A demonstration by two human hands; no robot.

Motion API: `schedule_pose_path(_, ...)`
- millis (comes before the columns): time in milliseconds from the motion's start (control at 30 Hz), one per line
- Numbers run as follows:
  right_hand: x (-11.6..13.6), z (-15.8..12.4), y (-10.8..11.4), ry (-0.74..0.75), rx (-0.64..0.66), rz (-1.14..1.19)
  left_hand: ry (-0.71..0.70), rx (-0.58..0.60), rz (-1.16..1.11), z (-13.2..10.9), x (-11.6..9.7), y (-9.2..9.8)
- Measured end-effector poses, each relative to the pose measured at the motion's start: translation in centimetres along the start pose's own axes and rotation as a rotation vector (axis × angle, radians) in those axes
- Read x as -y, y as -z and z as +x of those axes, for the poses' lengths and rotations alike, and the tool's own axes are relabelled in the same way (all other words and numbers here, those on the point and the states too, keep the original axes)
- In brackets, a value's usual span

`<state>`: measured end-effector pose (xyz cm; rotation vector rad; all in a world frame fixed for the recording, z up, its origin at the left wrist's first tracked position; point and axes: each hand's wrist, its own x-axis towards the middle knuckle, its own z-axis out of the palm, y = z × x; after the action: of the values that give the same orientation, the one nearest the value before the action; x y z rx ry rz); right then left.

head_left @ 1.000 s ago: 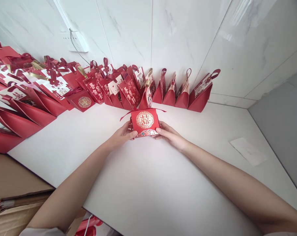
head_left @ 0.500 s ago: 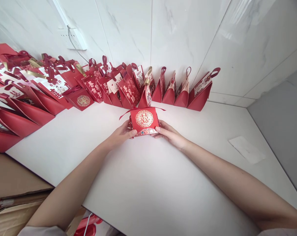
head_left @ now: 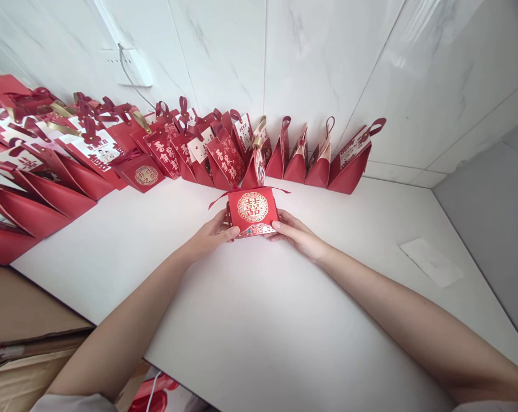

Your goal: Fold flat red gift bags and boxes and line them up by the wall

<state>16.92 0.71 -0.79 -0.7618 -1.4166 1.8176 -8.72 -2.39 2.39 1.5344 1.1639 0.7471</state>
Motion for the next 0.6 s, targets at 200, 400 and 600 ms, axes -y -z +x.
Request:
schedule_pose_path(200,0.10,0.00,-0.05,-0.003,-0.002,-0.007,-0.010,-0.009,0.001,0.00,-0.16,-0.07)
schedule_pose_path(400,0.19,-0.03,-0.06,-0.002,-0.005,-0.019,-0.006,-0.005,-0.004,-0.03,-0.27,-0.14)
schedule_pose_path(600,0.21,-0.04,-0.10,-0.004,0.004,-0.020,-0.002,-0.011,-0.013,-0.10,-0.54,-0.25)
